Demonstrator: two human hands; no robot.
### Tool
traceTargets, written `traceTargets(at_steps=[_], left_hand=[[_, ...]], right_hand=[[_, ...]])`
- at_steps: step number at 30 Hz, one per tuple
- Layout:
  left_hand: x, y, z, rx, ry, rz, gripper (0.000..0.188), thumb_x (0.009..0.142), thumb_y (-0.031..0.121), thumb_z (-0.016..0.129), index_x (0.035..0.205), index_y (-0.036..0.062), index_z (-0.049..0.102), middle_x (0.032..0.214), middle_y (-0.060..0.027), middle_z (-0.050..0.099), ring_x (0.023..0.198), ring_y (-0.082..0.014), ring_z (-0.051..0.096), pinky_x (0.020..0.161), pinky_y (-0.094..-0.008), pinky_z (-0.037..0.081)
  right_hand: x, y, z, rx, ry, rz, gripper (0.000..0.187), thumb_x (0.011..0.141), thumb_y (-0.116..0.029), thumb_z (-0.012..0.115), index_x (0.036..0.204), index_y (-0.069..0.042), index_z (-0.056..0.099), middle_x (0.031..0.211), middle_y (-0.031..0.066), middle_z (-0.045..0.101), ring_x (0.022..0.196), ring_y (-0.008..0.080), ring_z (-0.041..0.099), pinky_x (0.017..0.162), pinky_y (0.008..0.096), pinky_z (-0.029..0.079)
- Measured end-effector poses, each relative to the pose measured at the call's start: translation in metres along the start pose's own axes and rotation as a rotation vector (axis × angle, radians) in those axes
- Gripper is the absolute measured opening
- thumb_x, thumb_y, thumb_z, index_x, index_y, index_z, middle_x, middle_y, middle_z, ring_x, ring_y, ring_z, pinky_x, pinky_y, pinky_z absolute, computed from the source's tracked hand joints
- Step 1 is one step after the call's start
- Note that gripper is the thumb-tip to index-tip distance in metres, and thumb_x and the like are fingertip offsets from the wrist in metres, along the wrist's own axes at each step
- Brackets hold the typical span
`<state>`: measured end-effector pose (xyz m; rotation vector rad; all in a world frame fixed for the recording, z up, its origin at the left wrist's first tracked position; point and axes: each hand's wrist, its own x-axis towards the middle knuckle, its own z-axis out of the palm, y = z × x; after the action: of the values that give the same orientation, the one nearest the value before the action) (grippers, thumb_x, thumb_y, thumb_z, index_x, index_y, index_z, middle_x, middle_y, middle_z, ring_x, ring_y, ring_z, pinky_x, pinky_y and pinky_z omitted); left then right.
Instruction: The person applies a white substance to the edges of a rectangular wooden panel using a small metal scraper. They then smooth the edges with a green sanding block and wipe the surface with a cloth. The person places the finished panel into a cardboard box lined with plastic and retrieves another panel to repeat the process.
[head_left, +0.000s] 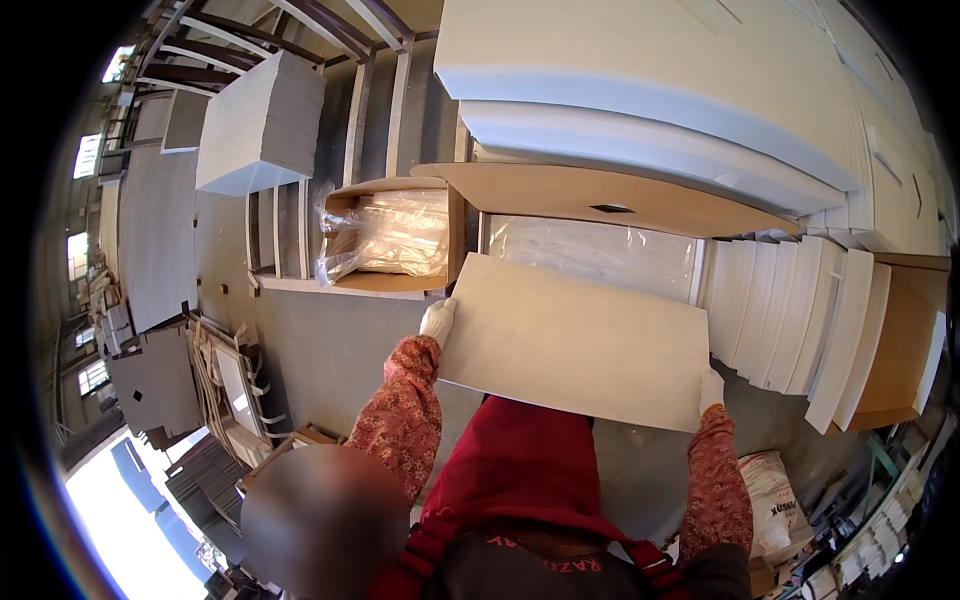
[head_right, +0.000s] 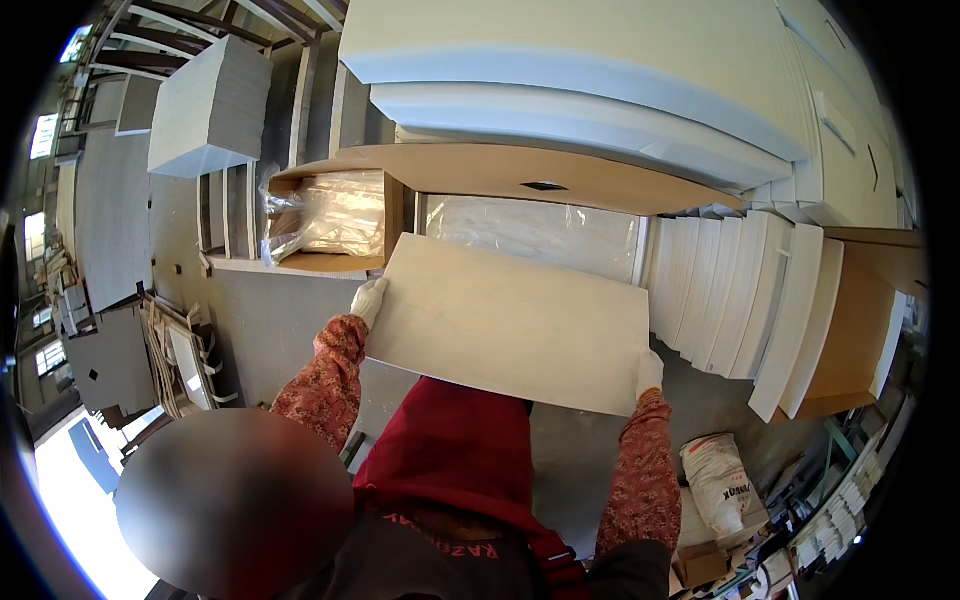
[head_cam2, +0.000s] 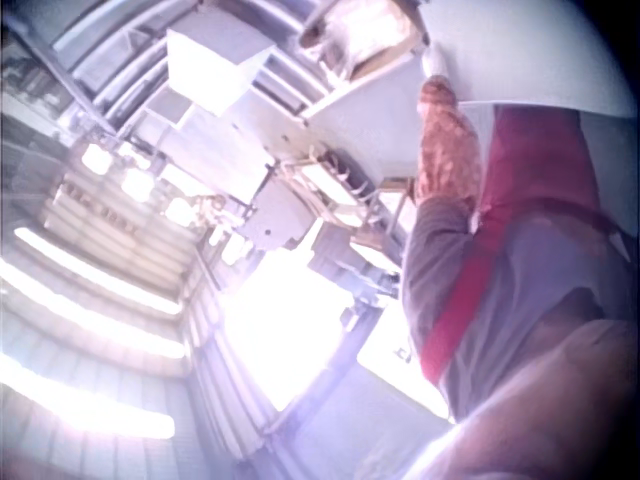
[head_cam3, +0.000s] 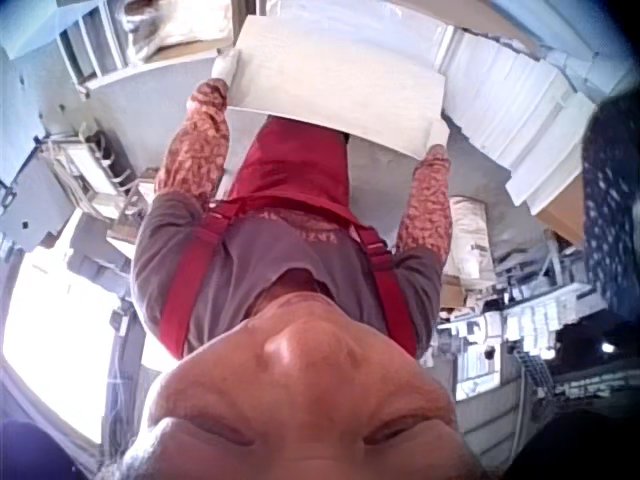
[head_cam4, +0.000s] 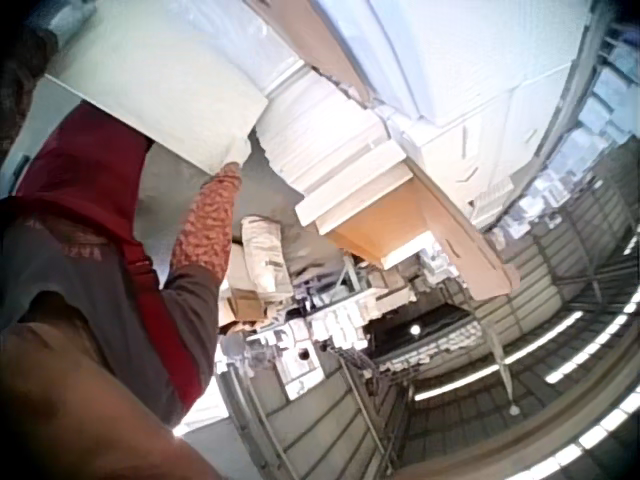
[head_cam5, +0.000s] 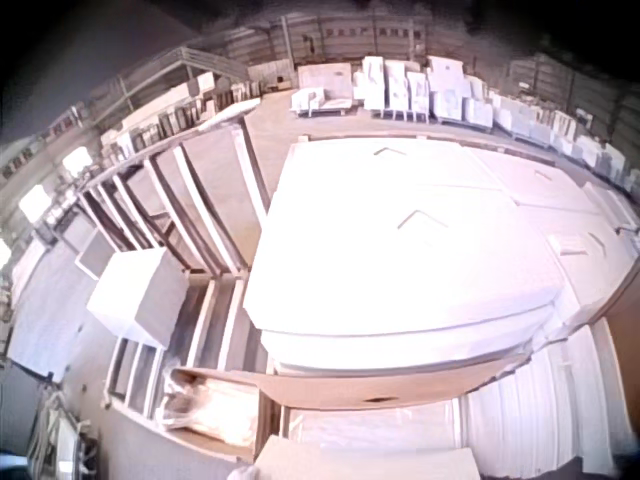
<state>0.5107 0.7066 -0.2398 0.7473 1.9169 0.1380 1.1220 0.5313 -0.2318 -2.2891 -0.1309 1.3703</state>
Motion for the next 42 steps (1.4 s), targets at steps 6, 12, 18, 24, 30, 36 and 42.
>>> traceTargets(at_steps=[6,12,18,24,30,36,42], left_hand=[[0.06,0.033,0.056,-0.018,0.094,0.022,0.056,0.094,0.046,0.047,0.117,-0.0013,0.067,0.109,-0.0231,0.07,0.109,-0.0342,0.064,0.096,-0.0412,0.046],[0.12,0.018,0.085,-0.082,0.159,0.091,0.052,0.095,0.042,0.05,0.118,-0.0008,0.067,0.109,-0.0212,0.07,0.108,-0.0334,0.064,0.095,-0.0392,0.046],[0.148,0.004,0.101,0.018,0.165,0.102,0.048,0.096,0.041,0.047,0.112,-0.0006,0.067,0.102,-0.0188,0.07,0.101,-0.0329,0.064,0.092,-0.0391,0.047],[0.162,-0.01,0.091,0.465,-0.161,0.218,0.042,0.096,0.035,0.047,0.117,0.0021,0.06,0.103,-0.0183,0.065,0.095,-0.031,0.062,0.089,-0.0386,0.048],[0.019,0.047,0.16,0.207,0.166,0.338,0.039,0.096,0.031,0.054,0.128,0.0111,0.063,0.135,-0.0158,0.06,0.121,-0.0363,0.058,0.102,-0.0415,0.047],[-0.113,-0.047,0.172,0.16,0.059,0.164,0.035,0.092,0.029,0.057,0.118,0.0093,0.069,0.122,-0.014,0.068,0.116,-0.0332,0.062,0.1,-0.0395,0.047],[-0.161,-0.17,0.128,-0.225,0.262,-0.371,0.039,0.092,0.031,0.054,0.115,0.0045,0.071,0.113,-0.0149,0.072,0.11,-0.0263,0.065,0.099,-0.0343,0.046]], right_hand=[[0.112,-0.027,0.019,-0.132,0.037,-0.154,0.053,0.099,-0.034,0.052,0.129,0.009,0.058,0.126,0.0123,0.063,0.112,0.0218,0.057,0.1,0.035,0.043],[0.182,-0.043,0.043,-0.082,0.075,-0.186,0.052,0.1,-0.034,0.056,0.13,0.007,0.058,0.128,0.0113,0.062,0.117,0.0223,0.055,0.104,0.0358,0.04],[0.235,-0.024,0.059,-0.01,0.072,-0.199,0.052,0.1,-0.034,0.058,0.133,0.006,0.056,0.133,0.01,0.059,0.122,0.0216,0.053,0.107,0.037,0.038],[0.248,-0.018,0.072,-0.213,-0.008,-0.147,0.055,0.104,-0.041,0.045,0.137,0.002,0.051,0.135,0.0131,0.058,0.125,0.0255,0.052,0.108,0.0378,0.038],[0.256,-0.01,0.068,-0.364,0.087,-0.17,0.055,0.104,-0.042,0.039,0.135,0.002,0.051,0.136,0.0188,0.057,0.125,0.0306,0.054,0.105,0.0407,0.041],[0.259,-0.019,0.083,-0.434,0.046,-0.219,0.056,0.102,-0.044,0.042,0.129,0.003,0.057,0.128,0.0205,0.063,0.119,0.0343,0.059,0.1,0.0432,0.045],[0.223,-0.074,0.073,-0.927,-0.158,-0.162,0.056,0.097,-0.046,0.055,0.127,0.001,0.061,0.101,0.0126,0.073,0.09,0.0285,0.069,0.079,0.0412,0.052]])
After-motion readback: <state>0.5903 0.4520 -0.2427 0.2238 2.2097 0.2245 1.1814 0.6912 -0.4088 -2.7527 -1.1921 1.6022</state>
